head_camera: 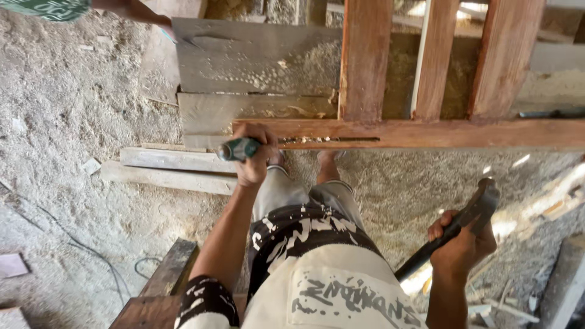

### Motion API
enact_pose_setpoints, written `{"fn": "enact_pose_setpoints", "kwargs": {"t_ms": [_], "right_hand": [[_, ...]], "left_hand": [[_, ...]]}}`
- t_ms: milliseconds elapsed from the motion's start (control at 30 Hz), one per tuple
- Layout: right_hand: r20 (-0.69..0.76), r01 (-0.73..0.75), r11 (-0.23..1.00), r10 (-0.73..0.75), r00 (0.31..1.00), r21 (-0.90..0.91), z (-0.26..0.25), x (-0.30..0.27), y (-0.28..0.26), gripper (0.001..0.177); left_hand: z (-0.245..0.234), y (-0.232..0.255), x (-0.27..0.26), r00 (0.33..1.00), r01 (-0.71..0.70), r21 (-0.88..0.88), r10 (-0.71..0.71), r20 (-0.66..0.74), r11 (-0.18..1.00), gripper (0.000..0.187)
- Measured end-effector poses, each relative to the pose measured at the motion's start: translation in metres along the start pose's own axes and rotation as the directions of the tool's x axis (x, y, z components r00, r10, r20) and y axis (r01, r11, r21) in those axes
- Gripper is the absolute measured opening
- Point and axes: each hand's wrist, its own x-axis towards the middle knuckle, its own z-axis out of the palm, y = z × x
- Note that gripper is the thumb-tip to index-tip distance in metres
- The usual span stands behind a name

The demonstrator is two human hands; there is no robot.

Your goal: The person uses a chisel and hammer to carve a rectangular recess into a wooden frame. They repeatedly strike the chisel to remove wood chips and deepen the groove along the frame.

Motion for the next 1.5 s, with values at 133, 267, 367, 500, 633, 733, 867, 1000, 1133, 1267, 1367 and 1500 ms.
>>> {"fn": "enact_pose_setpoints", "kwargs": {"t_ms": [133, 267, 367, 500, 633, 733, 867, 1000, 1133, 1267, 1367, 1500], "right_hand": [[-0.01, -0.002, 1.0, 0.002, 1.0, 0.02, -0.014, 0.003, 0.009, 0.031], [0.021, -0.046, 0.995, 0.044, 0.999, 0.092, -0.011, 0.016, 0.003, 0.038], [-0.002, -0.045, 0.998, 0.045, 0.999, 0.048, -0.01, 0.014, -0.001, 0.025], [-0.008, -0.029, 0.997, 0.029, 1.0, 0.066, -0.012, 0.001, -0.008, 0.037], [-0.002, 0.05, 0.999, -0.051, 0.999, -0.015, -0.003, -0.002, -0.011, 0.039], [0.047, 0.137, 0.987, -0.134, 0.99, -0.081, -0.005, -0.015, -0.012, 0.038], [0.056, 0.123, 0.989, -0.119, 0.991, -0.077, 0.001, -0.018, -0.011, 0.039], [0.058, 0.1, 0.992, -0.096, 0.994, -0.072, 0.011, -0.016, -0.011, 0.045], [0.096, 0.123, 0.987, -0.113, 0.989, -0.106, 0.009, -0.029, -0.012, 0.041], [0.192, 0.159, 0.986, -0.148, 0.97, -0.043, 0.012, -0.027, -0.008, 0.038], [0.224, 0.195, 0.98, -0.18, 0.958, -0.048, 0.014, -0.029, -0.01, 0.035], [0.274, 0.193, 0.981, -0.175, 0.946, -0.037, 0.029, -0.033, -0.02, 0.036]], "left_hand": [[0.063, 0.007, -0.006, 0.948, -0.142, 0.336, 0.03, 0.315, 0.931, 0.02], [0.137, 0.012, -0.022, 0.758, -0.38, 0.565, -0.104, 0.644, 0.732, 0.016], [0.108, 0.008, -0.019, 0.848, -0.39, 0.271, 0.228, 0.479, 0.88, 0.018], [0.006, 0.008, -0.019, 0.846, 0.531, 0.21, -0.503, -0.176, 0.821, 0.013], [0.01, 0.017, -0.016, 0.98, 0.074, -0.347, -0.134, -0.15, 0.935, 0.015], [0.059, 0.047, -0.016, 0.968, -0.183, 0.357, 0.103, 0.231, 0.916, 0.013], [0.122, 0.089, -0.017, 0.741, -0.494, 0.34, 0.183, 0.646, 0.801, 0.018], [0.133, 0.087, -0.012, 0.707, -0.524, 0.319, 0.194, 0.68, 0.79, 0.023], [0.112, 0.065, -0.015, 0.758, -0.471, 0.351, 0.168, 0.63, 0.809, 0.023], [0.096, 0.053, -0.004, 0.772, -0.465, 0.321, 0.201, 0.603, 0.825, 0.028], [0.095, 0.054, -0.001, 0.785, -0.441, 0.329, 0.181, 0.593, 0.835, 0.029], [0.091, 0.053, 0.001, 0.83, -0.382, 0.329, 0.165, 0.533, 0.864, 0.029]]}}
